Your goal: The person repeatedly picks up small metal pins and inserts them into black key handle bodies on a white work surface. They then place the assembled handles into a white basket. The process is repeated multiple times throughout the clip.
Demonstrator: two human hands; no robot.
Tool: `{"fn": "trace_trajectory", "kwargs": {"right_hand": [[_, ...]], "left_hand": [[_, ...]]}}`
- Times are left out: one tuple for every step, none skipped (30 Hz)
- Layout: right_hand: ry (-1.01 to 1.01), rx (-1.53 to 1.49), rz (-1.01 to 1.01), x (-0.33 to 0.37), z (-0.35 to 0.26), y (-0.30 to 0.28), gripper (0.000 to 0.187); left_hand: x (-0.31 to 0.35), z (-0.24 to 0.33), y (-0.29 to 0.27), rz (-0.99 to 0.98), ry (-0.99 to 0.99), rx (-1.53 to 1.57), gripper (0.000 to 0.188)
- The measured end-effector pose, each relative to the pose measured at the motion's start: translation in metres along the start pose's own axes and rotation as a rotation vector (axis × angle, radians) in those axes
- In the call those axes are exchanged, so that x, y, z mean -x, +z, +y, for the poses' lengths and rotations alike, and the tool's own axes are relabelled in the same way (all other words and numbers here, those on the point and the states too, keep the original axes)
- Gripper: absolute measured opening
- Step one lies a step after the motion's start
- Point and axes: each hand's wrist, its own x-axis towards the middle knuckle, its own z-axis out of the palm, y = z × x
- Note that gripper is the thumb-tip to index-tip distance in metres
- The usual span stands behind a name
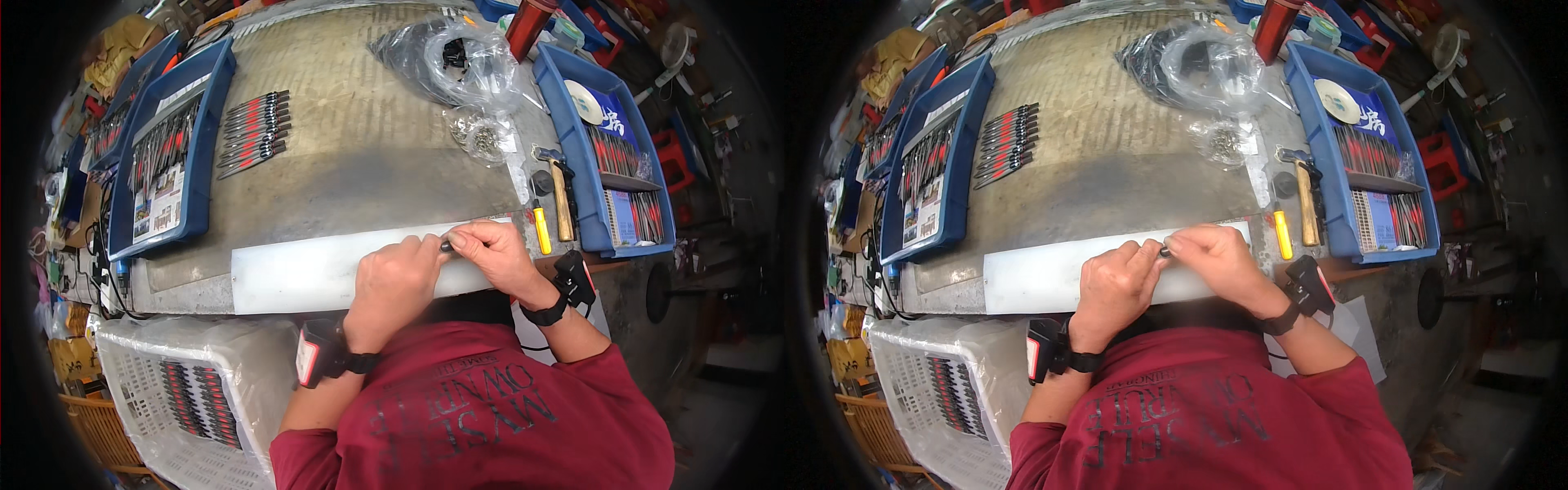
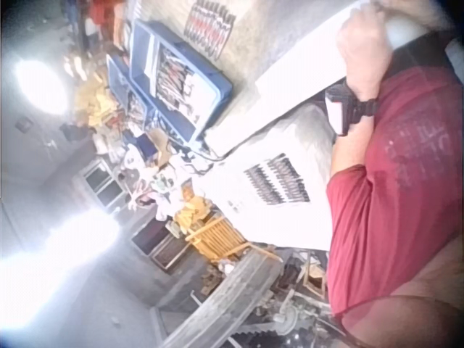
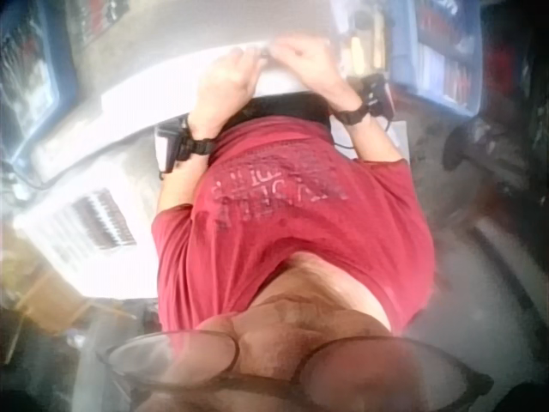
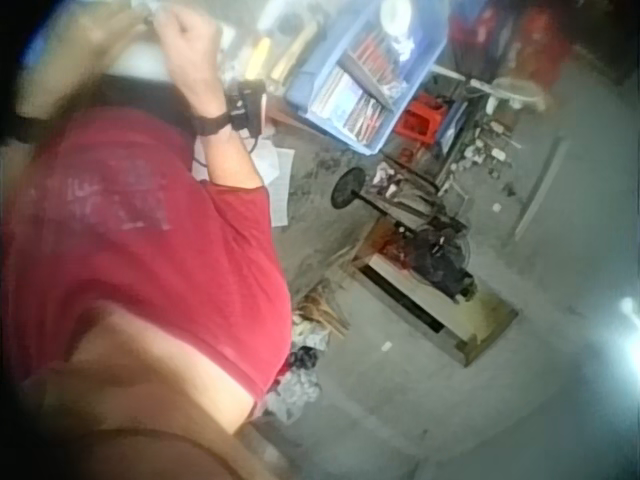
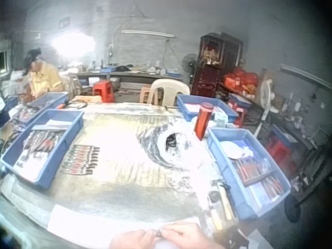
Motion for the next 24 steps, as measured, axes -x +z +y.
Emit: {"fn": "trace_trajectory", "kwargs": {"right_hand": [[0.013, -0.020, -0.025, 0.000, -0.001, -0.002, 0.016], [0.028, -0.049, -0.053, 0.000, -0.002, -0.004, 0.015], [-0.049, 0.041, -0.069, 0.000, -0.003, -0.007, 0.015], [-0.124, 0.123, -0.087, -0.001, -0.005, -0.010, 0.016], [-0.208, 0.196, -0.106, -0.001, -0.006, -0.011, 0.017], [-0.257, 0.244, -0.077, -0.001, -0.008, -0.011, 0.017], [-0.314, 0.282, -0.050, 0.000, -0.009, -0.010, 0.017], [-0.370, 0.321, -0.023, 0.000, -0.009, -0.009, 0.016], [-0.338, 0.314, 0.022, 0.001, -0.009, -0.007, 0.016], [-0.307, 0.307, 0.065, 0.004, -0.008, -0.004, 0.017], [-0.280, 0.299, 0.103, 0.005, -0.007, -0.002, 0.017], [-0.224, 0.270, 0.100, 0.004, -0.006, -0.002, 0.017], [-0.174, 0.242, 0.097, 0.002, -0.005, -0.002, 0.018], [-0.110, 0.217, 0.101, 0.002, -0.005, -0.002, 0.018], [-0.101, 0.162, 0.074, 0.001, -0.004, -0.004, 0.018], [-0.074, 0.110, 0.054, 0.002, -0.004, -0.004, 0.019], [-0.051, 0.041, 0.028, 0.002, -0.005, -0.005, 0.019], [-0.082, 0.082, 0.010, 0.001, -0.005, -0.007, 0.019], [-0.118, 0.106, -0.013, 0.000, -0.006, -0.008, 0.019], [-0.153, 0.130, -0.036, -0.001, -0.006, -0.009, 0.019], [-0.196, 0.177, -0.023, -0.001, -0.006, -0.009, 0.019], [-0.237, 0.224, -0.010, 0.000, -0.006, -0.009, 0.019], [-0.282, 0.269, 0.002, 0.000, -0.005, -0.008, 0.018], [-0.253, 0.258, 0.040, 0.001, -0.004, -0.005, 0.019]], "left_hand": [[0.000, 0.000, -0.001, -0.002, 0.008, 0.025, 0.016], [-0.001, -0.001, -0.002, -0.004, 0.016, 0.049, 0.016], [-0.001, -0.001, -0.002, -0.008, 0.023, 0.079, 0.016], [-0.002, 0.000, -0.003, -0.005, 0.019, 0.071, 0.016], [-0.002, 0.002, -0.004, -0.003, 0.012, 0.069, 0.016], [-0.002, 0.004, -0.005, 0.000, 0.005, 0.066, 0.016], [-0.002, 0.006, -0.006, 0.007, 0.009, 0.007, 0.016], [-0.002, 0.010, -0.006, 0.015, 0.012, -0.052, 0.016], [-0.003, 0.012, -0.005, 0.023, 0.016, -0.112, 0.016], [-0.003, 0.013, -0.005, 0.024, 0.006, -0.097, 0.015], [-0.004, 0.014, -0.005, 0.025, -0.007, -0.083, 0.016], [-0.004, 0.014, -0.004, 0.026, -0.021, -0.064, 0.018], [-0.004, 0.013, -0.004, 0.010, -0.030, -0.043, 0.018], [-0.004, 0.013, -0.004, -0.003, -0.043, -0.017, 0.018], [-0.004, 0.012, -0.003, -0.013, -0.058, 0.013, 0.018], [-0.004, 0.010, -0.002, -0.021, -0.049, 0.047, 0.017], [-0.004, 0.007, -0.002, -0.026, -0.045, 0.086, 0.017], [-0.004, 0.005, -0.002, -0.040, -0.044, 0.126, 0.017], [-0.004, 0.004, -0.003, -0.030, -0.040, 0.130, 0.017], [-0.004, 0.004, -0.003, -0.029, -0.039, 0.136, 0.017], [-0.004, 0.004, -0.003, -0.029, -0.039, 0.147, 0.017], [-0.004, 0.005, -0.004, -0.025, -0.035, 0.095, 0.015], [-0.004, 0.007, -0.003, -0.022, -0.031, 0.047, 0.016], [-0.004, 0.009, -0.003, -0.019, -0.028, 0.000, 0.019]]}}
